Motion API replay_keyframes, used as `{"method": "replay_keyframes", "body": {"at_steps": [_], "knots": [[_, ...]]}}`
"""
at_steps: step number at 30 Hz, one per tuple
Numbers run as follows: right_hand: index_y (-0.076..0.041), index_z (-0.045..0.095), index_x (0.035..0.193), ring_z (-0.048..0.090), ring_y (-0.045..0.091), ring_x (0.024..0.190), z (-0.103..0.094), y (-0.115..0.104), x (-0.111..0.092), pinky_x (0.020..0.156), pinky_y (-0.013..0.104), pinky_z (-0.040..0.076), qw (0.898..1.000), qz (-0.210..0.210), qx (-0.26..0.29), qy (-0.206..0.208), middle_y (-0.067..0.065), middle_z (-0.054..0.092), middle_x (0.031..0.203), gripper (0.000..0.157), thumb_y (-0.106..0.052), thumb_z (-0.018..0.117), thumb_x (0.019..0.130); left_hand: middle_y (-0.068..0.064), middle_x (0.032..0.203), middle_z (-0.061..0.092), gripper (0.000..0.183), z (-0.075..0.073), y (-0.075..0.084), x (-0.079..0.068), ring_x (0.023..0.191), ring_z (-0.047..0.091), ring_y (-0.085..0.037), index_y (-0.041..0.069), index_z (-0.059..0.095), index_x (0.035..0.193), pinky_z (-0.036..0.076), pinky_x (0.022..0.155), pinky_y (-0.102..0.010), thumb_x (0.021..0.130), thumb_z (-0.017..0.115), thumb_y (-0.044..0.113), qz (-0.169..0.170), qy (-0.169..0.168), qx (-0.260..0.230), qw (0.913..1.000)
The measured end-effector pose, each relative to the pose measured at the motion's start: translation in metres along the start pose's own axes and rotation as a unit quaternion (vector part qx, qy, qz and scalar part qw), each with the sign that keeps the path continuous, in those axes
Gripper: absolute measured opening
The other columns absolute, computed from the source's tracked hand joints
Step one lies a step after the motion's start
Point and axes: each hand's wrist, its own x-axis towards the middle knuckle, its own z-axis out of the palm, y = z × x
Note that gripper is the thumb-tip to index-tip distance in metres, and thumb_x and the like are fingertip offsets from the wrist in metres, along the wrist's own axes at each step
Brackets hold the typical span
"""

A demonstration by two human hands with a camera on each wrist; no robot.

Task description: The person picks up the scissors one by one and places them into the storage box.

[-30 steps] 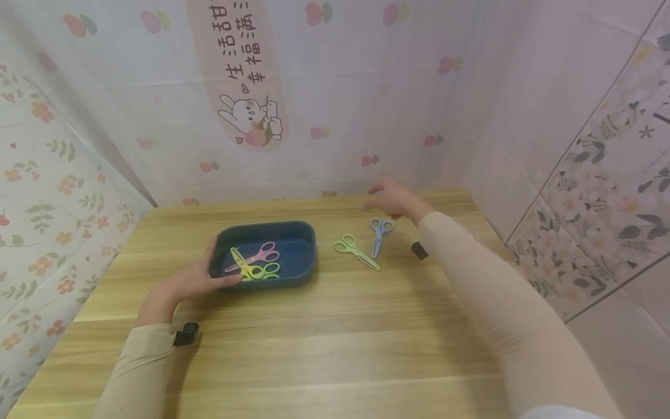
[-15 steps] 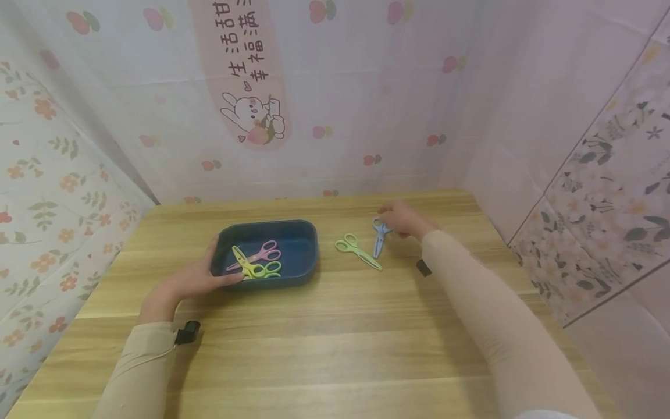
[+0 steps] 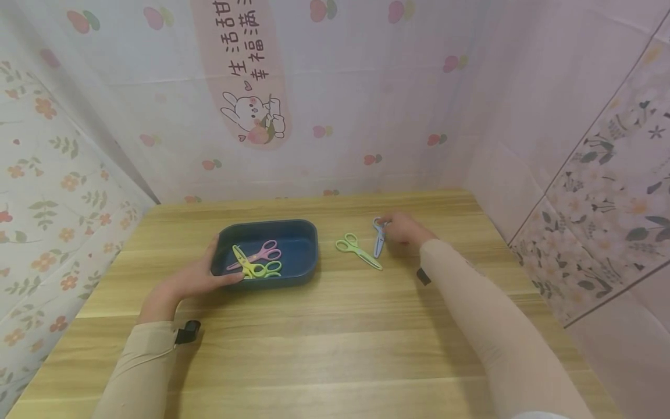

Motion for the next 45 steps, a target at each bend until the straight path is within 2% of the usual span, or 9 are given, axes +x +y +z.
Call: {"method": "replay_keyframes", "body": {"at_steps": [7, 11, 13, 16, 21, 25, 30, 36, 45], "knots": [[-0.004, 0.052, 0.156, 0.043, 0.01, 0.057, 0.003, 0.004, -0.001, 0.058, 0.026, 0.044, 1.0, -0.003, -0.018, 0.002, 0.032, 0.059, 0.142, 0.053, -0.011, 0.052, 0.104, -0.04, 0.168, 0.026, 0.142, 0.0, 0.0, 0.0, 0.148, 0.044, -0.06, 0.009, -0.018, 0.169, 0.042, 0.118, -0.067, 0.084, 0.072, 0.079, 0.0, 0.0, -0.004, 1.0], [0.001, 0.055, 0.152, 0.065, 0.035, 0.102, 0.003, 0.006, -0.005, 0.097, 0.049, 0.056, 0.998, -0.02, -0.051, 0.023, 0.036, 0.052, 0.153, 0.055, -0.01, 0.06, 0.098, -0.04, 0.168, 0.026, 0.142, 0.0, 0.0, 0.0, 0.148, 0.043, -0.06, 0.009, -0.019, 0.169, 0.042, 0.119, -0.068, 0.084, 0.072, 0.079, -0.001, -0.001, -0.006, 1.0], [0.005, 0.055, 0.149, 0.056, 0.05, 0.134, 0.003, 0.006, -0.009, 0.116, 0.065, 0.044, 0.997, -0.027, -0.061, 0.033, 0.036, 0.046, 0.159, 0.055, -0.012, 0.063, 0.098, -0.04, 0.169, 0.025, 0.142, 0.0, 0.0, 0.0, 0.149, 0.042, -0.06, 0.009, -0.019, 0.169, 0.041, 0.119, -0.068, 0.084, 0.072, 0.079, -0.001, -0.002, -0.008, 1.0], [0.007, 0.055, 0.147, 0.042, 0.058, 0.148, 0.002, 0.009, -0.015, 0.122, 0.072, 0.033, 0.997, -0.019, -0.058, 0.044, 0.035, 0.047, 0.158, 0.055, -0.018, 0.067, 0.1, -0.04, 0.169, 0.024, 0.142, 0.0, 0.0, 0.0, 0.15, 0.041, -0.059, 0.009, -0.02, 0.168, 0.04, 0.12, -0.067, 0.084, 0.072, 0.078, -0.002, -0.004, -0.013, 0.9999], [0.012, 0.06, 0.136, 0.058, 0.053, 0.132, 0.0, 0.014, -0.022, 0.114, 0.068, 0.046, 0.996, -0.002, -0.07, 0.06, 0.033, 0.063, 0.14, 0.052, -0.026, 0.069, 0.102, -0.039, 0.17, 0.022, 0.142, 0.0, 0.0, 0.0, 0.151, 0.039, -0.059, 0.01, -0.021, 0.168, 0.04, 0.12, -0.067, 0.085, 0.072, 0.078, -0.003, -0.003, -0.013, 0.9999], [0.008, 0.066, 0.112, 0.067, 0.035, 0.093, -0.001, 0.02, -0.022, 0.085, 0.049, 0.059, 0.994, 0.019, -0.085, 0.074, 0.021, 0.07, 0.103, 0.044, -0.034, 0.072, 0.101, -0.039, 0.17, 0.022, 0.142, 0.0, 0.0, 0.001, 0.151, 0.039, -0.06, 0.01, -0.02, 0.168, 0.04, 0.12, -0.068, 0.085, 0.072, 0.078, -0.001, -0.001, -0.012, 0.9999], [-0.011, 0.054, 0.069, 0.039, 0.012, 0.054, 0.001, 0.022, -0.018, 0.051, 0.027, 0.037, 0.991, 0.047, -0.091, 0.083, -0.005, 0.045, 0.058, 0.048, -0.044, 0.076, 0.097, -0.039, 0.17, 0.022, 0.142, 0.0, -0.001, 0.001, 0.15, 0.039, -0.06, 0.009, -0.019, 0.168, 0.04, 0.12, -0.068, 0.085, 0.071, 0.079, -0.002, -0.002, -0.007, 1.0], [-0.018, 0.045, 0.054, 0.032, 0.009, 0.048, 0.008, 0.018, -0.016, 0.046, 0.025, 0.031, 0.989, 0.051, -0.103, 0.09, -0.008, 0.038, 0.049, 0.062, -0.052, 0.074, 0.097, -0.038, 0.171, 0.022, 0.142, 0.0, -0.002, 0.001, 0.15, 0.04, -0.059, 0.009, -0.019, 0.169, 0.04, 0.12, -0.068, 0.084, 0.071, 0.08, -0.006, -0.002, -0.007, 1.0], [-0.017, 0.045, 0.053, 0.028, 0.009, 0.048, 0.01, 0.01, -0.016, 0.047, 0.025, 0.027, 0.99, 0.031, -0.107, 0.092, -0.008, 0.035, 0.048, 0.062, -0.049, 0.074, 0.098, -0.039, 0.17, 0.021, 0.144, 0.001, -0.001, 0.0, 0.151, 0.038, -0.06, 0.01, -0.021, 0.168, 0.04, 0.12, -0.068, 0.083, 0.071, 0.081, -0.009, -0.006, -0.008, 0.9999]]}}
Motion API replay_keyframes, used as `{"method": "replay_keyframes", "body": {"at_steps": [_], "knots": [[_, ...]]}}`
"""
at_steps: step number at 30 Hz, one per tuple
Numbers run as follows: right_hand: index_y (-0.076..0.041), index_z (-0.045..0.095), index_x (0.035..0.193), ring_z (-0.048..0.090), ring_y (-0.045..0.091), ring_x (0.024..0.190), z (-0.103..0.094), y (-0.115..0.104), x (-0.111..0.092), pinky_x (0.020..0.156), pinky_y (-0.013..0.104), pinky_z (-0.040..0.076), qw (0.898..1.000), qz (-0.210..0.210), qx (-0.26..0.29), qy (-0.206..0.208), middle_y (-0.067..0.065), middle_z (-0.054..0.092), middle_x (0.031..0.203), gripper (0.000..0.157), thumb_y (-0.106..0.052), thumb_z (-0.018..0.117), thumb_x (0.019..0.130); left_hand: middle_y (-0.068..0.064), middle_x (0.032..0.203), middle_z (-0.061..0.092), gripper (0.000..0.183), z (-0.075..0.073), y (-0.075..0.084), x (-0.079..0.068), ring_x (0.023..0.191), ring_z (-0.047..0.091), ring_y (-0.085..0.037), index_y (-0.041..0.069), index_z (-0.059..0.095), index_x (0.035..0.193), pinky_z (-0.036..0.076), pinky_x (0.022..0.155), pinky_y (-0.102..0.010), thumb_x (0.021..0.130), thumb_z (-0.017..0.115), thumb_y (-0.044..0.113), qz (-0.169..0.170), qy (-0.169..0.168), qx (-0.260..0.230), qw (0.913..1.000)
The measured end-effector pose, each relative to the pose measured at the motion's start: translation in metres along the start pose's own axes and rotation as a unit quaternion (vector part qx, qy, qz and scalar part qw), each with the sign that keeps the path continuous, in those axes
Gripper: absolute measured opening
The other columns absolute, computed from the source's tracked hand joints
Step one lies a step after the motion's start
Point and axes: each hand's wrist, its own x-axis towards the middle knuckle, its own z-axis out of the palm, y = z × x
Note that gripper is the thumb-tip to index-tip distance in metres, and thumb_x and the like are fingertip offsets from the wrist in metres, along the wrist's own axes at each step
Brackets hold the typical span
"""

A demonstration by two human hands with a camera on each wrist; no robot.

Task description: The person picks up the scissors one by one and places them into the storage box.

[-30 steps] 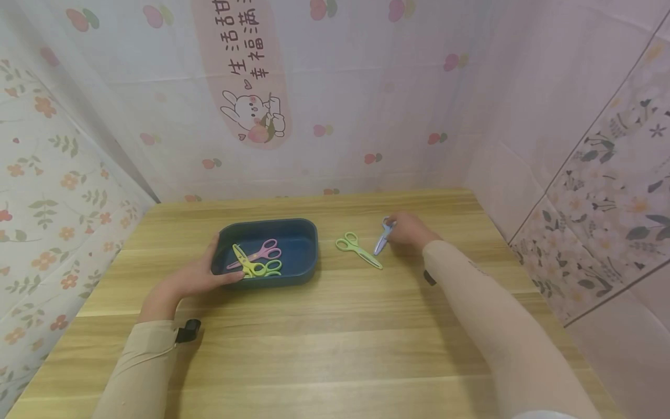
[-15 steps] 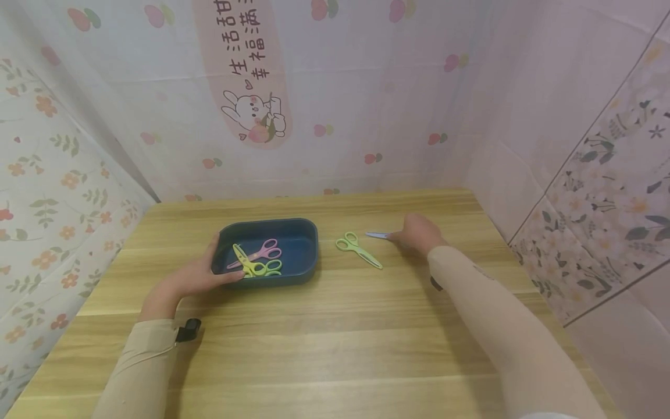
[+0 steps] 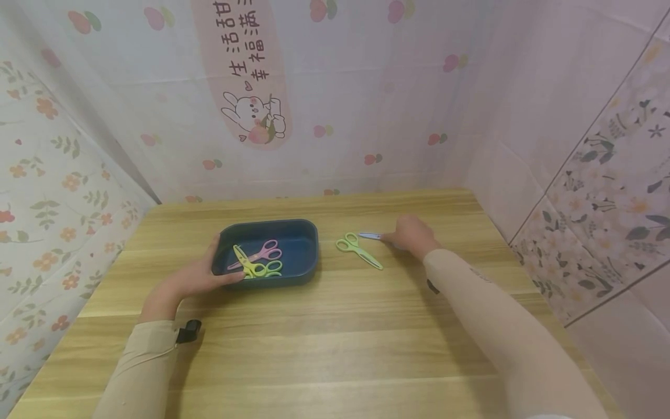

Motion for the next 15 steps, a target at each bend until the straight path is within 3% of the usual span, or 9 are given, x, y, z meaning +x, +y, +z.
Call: {"method": "replay_keyframes", "body": {"at_steps": [2, 3, 5, 6, 9, 13, 15], "knots": [[-0.011, 0.055, 0.065, 0.036, 0.013, 0.052, -0.003, 0.001, 0.0, 0.051, 0.029, 0.034, 1.0, -0.005, 0.003, 0.002, -0.003, 0.045, 0.056, 0.053, -0.048, 0.072, 0.099, -0.04, 0.17, 0.021, 0.144, 0.0, 0.0, 0.0, 0.151, 0.038, -0.06, 0.01, -0.021, 0.168, 0.04, 0.12, -0.068, 0.083, 0.071, 0.081, -0.002, -0.002, 0.0, 1.0], [-0.007, 0.063, 0.075, 0.046, 0.017, 0.057, -0.005, 0.002, -0.001, 0.055, 0.032, 0.043, 1.0, -0.011, 0.006, 0.007, 0.003, 0.055, 0.064, 0.048, -0.047, 0.071, 0.1, -0.04, 0.17, 0.021, 0.143, 0.0, 0.001, 0.0, 0.151, 0.038, -0.06, 0.011, -0.021, 0.168, 0.04, 0.12, -0.068, 0.083, 0.071, 0.081, -0.002, -0.002, -0.001, 1.0], [0.002, 0.069, 0.104, 0.061, 0.027, 0.076, -0.011, 0.004, -0.001, 0.073, 0.043, 0.055, 0.999, -0.025, 0.012, 0.016, 0.015, 0.07, 0.09, 0.047, -0.046, 0.069, 0.102, -0.04, 0.17, 0.022, 0.143, 0.0, 0.001, 0.0, 0.151, 0.038, -0.06, 0.011, -0.022, 0.168, 0.04, 0.12, -0.068, 0.084, 0.071, 0.08, -0.002, -0.002, -0.001, 1.0], [0.004, 0.068, 0.12, 0.067, 0.032, 0.09, -0.013, 0.006, -0.002, 0.084, 0.05, 0.058, 0.999, -0.031, 0.016, 0.019, 0.021, 0.073, 0.106, 0.053, -0.046, 0.068, 0.102, -0.04, 0.17, 0.022, 0.143, 0.0, 0.001, 0.0, 0.151, 0.039, -0.06, 0.011, -0.021, 0.168, 0.04, 0.12, -0.068, 0.084, 0.071, 0.08, -0.002, -0.002, -0.001, 1.0], [0.004, 0.051, 0.151, 0.065, 0.043, 0.107, -0.022, 0.011, -0.003, 0.098, 0.059, 0.054, 0.998, -0.044, 0.034, 0.022, 0.03, 0.069, 0.123, 0.073, -0.048, 0.067, 0.103, -0.039, 0.17, 0.021, 0.143, 0.0, 0.002, -0.001, 0.151, 0.039, -0.059, 0.01, -0.021, 0.168, 0.04, 0.12, -0.068, 0.084, 0.071, 0.08, -0.002, -0.003, -0.002, 1.0], [-0.003, 0.039, 0.161, 0.061, 0.043, 0.108, -0.03, 0.021, -0.004, 0.092, 0.056, 0.054, 0.997, -0.053, 0.057, 0.017, 0.029, 0.063, 0.121, 0.083, -0.053, 0.068, 0.101, -0.039, 0.171, 0.021, 0.143, 0.0, 0.002, -0.001, 0.151, 0.038, -0.059, 0.009, -0.02, 0.168, 0.04, 0.12, -0.068, 0.084, 0.072, 0.079, 0.0, -0.002, -0.007, 1.0], [-0.005, 0.037, 0.162, 0.06, 0.04, 0.117, -0.032, 0.027, -0.004, 0.094, 0.055, 0.054, 0.996, -0.063, 0.059, 0.017, 0.026, 0.061, 0.132, 0.084, -0.053, 0.069, 0.101, -0.038, 0.171, 0.02, 0.143, 0.0, 0.002, -0.001, 0.152, 0.037, -0.059, 0.009, -0.019, 0.168, 0.039, 0.121, -0.067, 0.084, 0.072, 0.079, 0.001, -0.001, -0.007, 1.0]]}}
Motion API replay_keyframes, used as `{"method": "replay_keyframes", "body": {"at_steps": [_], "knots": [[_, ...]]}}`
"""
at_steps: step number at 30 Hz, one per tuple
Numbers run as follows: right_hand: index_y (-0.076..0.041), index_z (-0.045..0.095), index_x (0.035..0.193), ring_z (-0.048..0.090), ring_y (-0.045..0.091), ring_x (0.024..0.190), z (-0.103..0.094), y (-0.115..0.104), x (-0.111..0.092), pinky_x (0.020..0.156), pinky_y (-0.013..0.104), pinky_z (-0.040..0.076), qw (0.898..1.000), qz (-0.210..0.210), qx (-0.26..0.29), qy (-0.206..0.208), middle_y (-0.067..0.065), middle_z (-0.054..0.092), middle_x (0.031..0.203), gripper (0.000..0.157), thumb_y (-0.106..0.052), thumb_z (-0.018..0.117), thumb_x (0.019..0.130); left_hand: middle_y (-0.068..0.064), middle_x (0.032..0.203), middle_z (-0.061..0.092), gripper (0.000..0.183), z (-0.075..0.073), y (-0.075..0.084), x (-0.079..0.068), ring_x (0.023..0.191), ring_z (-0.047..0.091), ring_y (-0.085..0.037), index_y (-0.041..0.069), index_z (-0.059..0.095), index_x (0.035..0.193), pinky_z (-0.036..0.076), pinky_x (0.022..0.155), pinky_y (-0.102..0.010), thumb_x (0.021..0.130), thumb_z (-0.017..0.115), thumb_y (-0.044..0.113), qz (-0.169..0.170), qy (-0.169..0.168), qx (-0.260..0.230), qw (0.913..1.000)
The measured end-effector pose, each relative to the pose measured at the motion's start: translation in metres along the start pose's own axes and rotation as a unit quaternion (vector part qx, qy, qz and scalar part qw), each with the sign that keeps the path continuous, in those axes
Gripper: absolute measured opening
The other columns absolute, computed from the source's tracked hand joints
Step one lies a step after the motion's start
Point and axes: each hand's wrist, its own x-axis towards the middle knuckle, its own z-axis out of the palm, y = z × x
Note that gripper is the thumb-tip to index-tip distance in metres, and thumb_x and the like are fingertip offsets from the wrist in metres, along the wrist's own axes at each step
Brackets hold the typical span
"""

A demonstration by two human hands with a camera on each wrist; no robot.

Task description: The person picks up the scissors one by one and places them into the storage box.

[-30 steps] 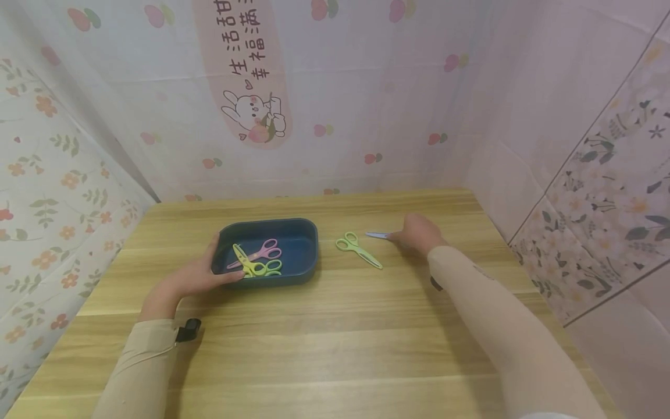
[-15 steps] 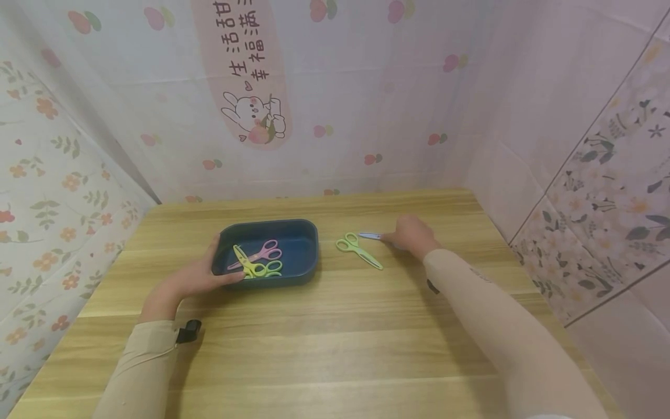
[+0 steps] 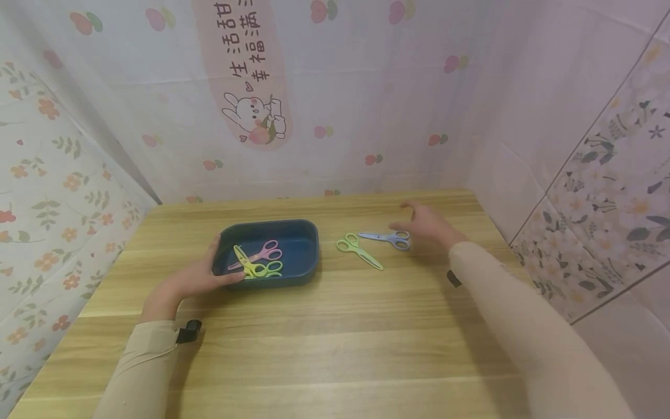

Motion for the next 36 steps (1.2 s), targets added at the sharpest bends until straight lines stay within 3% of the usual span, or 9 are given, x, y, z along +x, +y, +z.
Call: {"method": "replay_keyframes", "body": {"at_steps": [5, 9, 12, 15, 19, 23, 30, 36], "knots": [[-0.005, 0.031, 0.165, 0.06, 0.036, 0.109, 0.001, 0.013, -0.003, 0.089, 0.048, 0.055, 0.999, -0.03, 0.013, -0.019, 0.025, 0.061, 0.126, 0.089, -0.048, 0.074, 0.1, -0.039, 0.171, 0.019, 0.143, 0.0, 0.001, -0.001, 0.151, 0.037, -0.06, 0.009, -0.02, 0.168, 0.04, 0.12, -0.068, 0.084, 0.072, 0.079, -0.001, -0.003, 0.003, 1.0], [-0.006, 0.026, 0.167, 0.06, 0.044, 0.122, 0.006, 0.022, -0.009, 0.102, 0.06, 0.053, 0.998, -0.031, 0.035, -0.044, 0.032, 0.056, 0.142, 0.096, -0.049, 0.075, 0.098, -0.038, 0.171, 0.018, 0.144, 0.001, 0.002, 0.0, 0.151, 0.037, -0.06, 0.011, -0.022, 0.168, 0.04, 0.119, -0.069, 0.083, 0.071, 0.08, -0.006, -0.008, 0.002, 0.9999], [-0.008, 0.025, 0.168, 0.054, 0.051, 0.136, 0.009, 0.028, -0.013, 0.113, 0.069, 0.044, 0.997, -0.017, 0.046, -0.057, 0.035, 0.05, 0.152, 0.098, -0.052, 0.075, 0.097, -0.038, 0.172, 0.019, 0.143, 0.001, 0.001, 0.002, 0.151, 0.038, -0.059, 0.013, -0.022, 0.168, 0.04, 0.12, -0.069, 0.083, 0.071, 0.081, -0.007, -0.006, 0.0, 1.0], [-0.009, 0.024, 0.168, 0.052, 0.051, 0.138, 0.011, 0.033, -0.015, 0.115, 0.071, 0.042, 0.997, -0.004, 0.047, -0.067, 0.037, 0.051, 0.151, 0.1, -0.056, 0.075, 0.096, -0.038, 0.172, 0.019, 0.143, 0.001, 0.001, 0.002, 0.151, 0.038, -0.059, 0.012, -0.022, 0.168, 0.04, 0.12, -0.069, 0.083, 0.072, 0.08, -0.005, -0.004, -0.006, 1.0], [-0.011, 0.029, 0.166, 0.06, 0.041, 0.124, 0.014, 0.04, -0.014, 0.102, 0.06, 0.052, 0.997, 0.0, 0.041, -0.07, 0.032, 0.058, 0.14, 0.097, -0.058, 0.075, 0.095, -0.038, 0.172, 0.018, 0.143, 0.001, 0.001, 0.002, 0.152, 0.036, -0.059, 0.011, -0.021, 0.168, 0.038, 0.121, -0.068, 0.083, 0.073, 0.079, -0.001, -0.002, -0.009, 1.0], [-0.012, 0.035, 0.164, 0.061, 0.028, 0.105, 0.019, 0.047, -0.011, 0.09, 0.043, 0.053, 0.997, -0.008, 0.031, -0.072, 0.022, 0.064, 0.123, 0.094, -0.059, 0.076, 0.094, -0.039, 0.171, 0.018, 0.144, 0.001, 0.001, 0.001, 0.152, 0.036, -0.06, 0.009, -0.02, 0.168, 0.039, 0.12, -0.069, 0.083, 0.073, 0.079, 0.001, 0.003, 0.0, 1.0], [-0.011, 0.037, 0.163, 0.061, 0.029, 0.104, 0.024, 0.049, -0.011, 0.095, 0.049, 0.051, 0.998, -0.009, 0.016, -0.068, 0.02, 0.066, 0.119, 0.095, -0.061, 0.077, 0.092, -0.04, 0.17, 0.021, 0.143, 0.001, 0.001, 0.0, 0.15, 0.039, -0.06, 0.01, -0.02, 0.168, 0.041, 0.119, -0.069, 0.084, 0.073, 0.078, 0.0, 0.005, -0.001, 1.0], [-0.011, 0.04, 0.161, 0.058, 0.026, 0.097, 0.026, 0.046, -0.013, 0.087, 0.041, 0.05, 0.998, -0.011, 0.002, -0.061, 0.015, 0.065, 0.112, 0.093, -0.06, 0.078, 0.092, -0.041, 0.168, 0.023, 0.142, 0.002, 0.001, 0.0, 0.15, 0.04, -0.06, 0.01, -0.02, 0.169, 0.041, 0.119, -0.068, 0.084, 0.075, 0.075, 0.005, 0.009, -0.01, 0.9999]]}}
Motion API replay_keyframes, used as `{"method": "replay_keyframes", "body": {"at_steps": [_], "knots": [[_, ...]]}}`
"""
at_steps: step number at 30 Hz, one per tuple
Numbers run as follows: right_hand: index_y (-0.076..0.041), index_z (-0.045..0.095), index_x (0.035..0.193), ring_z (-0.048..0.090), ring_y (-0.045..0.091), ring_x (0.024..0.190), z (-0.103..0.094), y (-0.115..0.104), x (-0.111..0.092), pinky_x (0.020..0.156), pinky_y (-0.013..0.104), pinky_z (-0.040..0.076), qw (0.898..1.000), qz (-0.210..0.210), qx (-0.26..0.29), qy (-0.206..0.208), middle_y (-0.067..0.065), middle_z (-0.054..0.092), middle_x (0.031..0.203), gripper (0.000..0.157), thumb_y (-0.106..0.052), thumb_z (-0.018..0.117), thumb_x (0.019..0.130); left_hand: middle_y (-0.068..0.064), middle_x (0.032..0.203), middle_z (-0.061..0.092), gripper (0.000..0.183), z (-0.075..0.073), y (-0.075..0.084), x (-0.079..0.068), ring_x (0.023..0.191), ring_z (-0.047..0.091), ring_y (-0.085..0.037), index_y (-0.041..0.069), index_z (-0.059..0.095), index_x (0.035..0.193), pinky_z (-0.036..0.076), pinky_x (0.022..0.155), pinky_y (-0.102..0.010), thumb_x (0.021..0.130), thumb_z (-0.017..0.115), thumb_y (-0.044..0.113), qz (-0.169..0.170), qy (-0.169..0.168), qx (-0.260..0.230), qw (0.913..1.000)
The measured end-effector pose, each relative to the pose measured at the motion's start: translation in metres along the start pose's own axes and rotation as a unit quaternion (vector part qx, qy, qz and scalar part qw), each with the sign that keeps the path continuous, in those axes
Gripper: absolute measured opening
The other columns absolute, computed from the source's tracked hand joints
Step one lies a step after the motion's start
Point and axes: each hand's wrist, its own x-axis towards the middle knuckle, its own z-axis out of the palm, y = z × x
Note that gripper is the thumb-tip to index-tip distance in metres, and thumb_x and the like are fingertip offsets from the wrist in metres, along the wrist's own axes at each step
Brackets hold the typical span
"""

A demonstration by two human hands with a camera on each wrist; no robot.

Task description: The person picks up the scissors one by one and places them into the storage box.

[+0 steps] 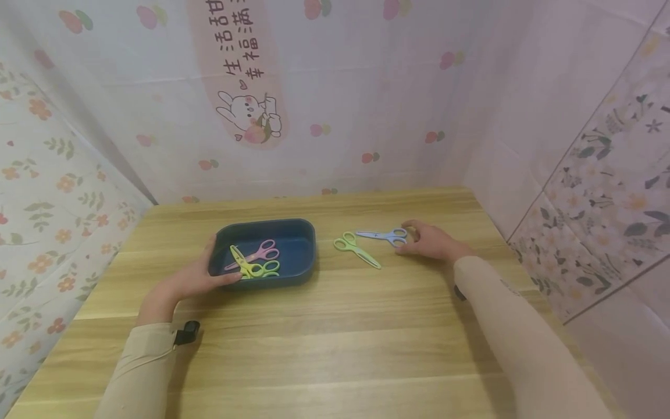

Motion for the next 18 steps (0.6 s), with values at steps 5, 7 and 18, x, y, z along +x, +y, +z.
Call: {"method": "replay_keyframes", "body": {"at_steps": [5, 7, 18], "knots": [[-0.012, 0.042, 0.16, 0.057, 0.025, 0.095, 0.0024, 0.0038, 0.0036, 0.083, 0.036, 0.047, 1.0, 0.001, -0.005, 0.002, 0.013, 0.063, 0.109, 0.092, -0.061, 0.078, 0.091, -0.042, 0.168, 0.024, 0.142, -0.0001, -0.0006, 0.0006, 0.149, 0.041, -0.06, 0.01, -0.019, 0.169, 0.042, 0.118, -0.068, 0.084, 0.074, 0.077, 0.0, 0.002, 0.01, 0.9999], [-0.013, 0.042, 0.16, 0.057, 0.025, 0.095, 0.0024, 0.0037, 0.0042, 0.083, 0.037, 0.047, 1.0, 0.002, -0.007, 0.001, 0.014, 0.062, 0.11, 0.091, -0.061, 0.078, 0.091, -0.042, 0.168, 0.024, 0.143, -0.0001, -0.0003, 0.0, 0.148, 0.041, -0.061, 0.01, -0.02, 0.168, 0.042, 0.118, -0.068, 0.084, 0.073, 0.078, -0.003, 0.001, 0.016, 0.9999], [-0.014, 0.044, 0.159, 0.057, 0.029, 0.102, -0.0008, 0.0008, 0.0027, 0.093, 0.05, 0.049, 1.0, 0.004, -0.022, -0.005, 0.016, 0.062, 0.116, 0.087, -0.059, 0.077, 0.092, -0.041, 0.169, 0.021, 0.142, 0.0001, 0.0002, -0.0005, 0.151, 0.037, -0.061, 0.01, -0.02, 0.168, 0.039, 0.12, -0.068, 0.085, 0.074, 0.076, 0.001, 0.0, 0.006, 1.0]]}}
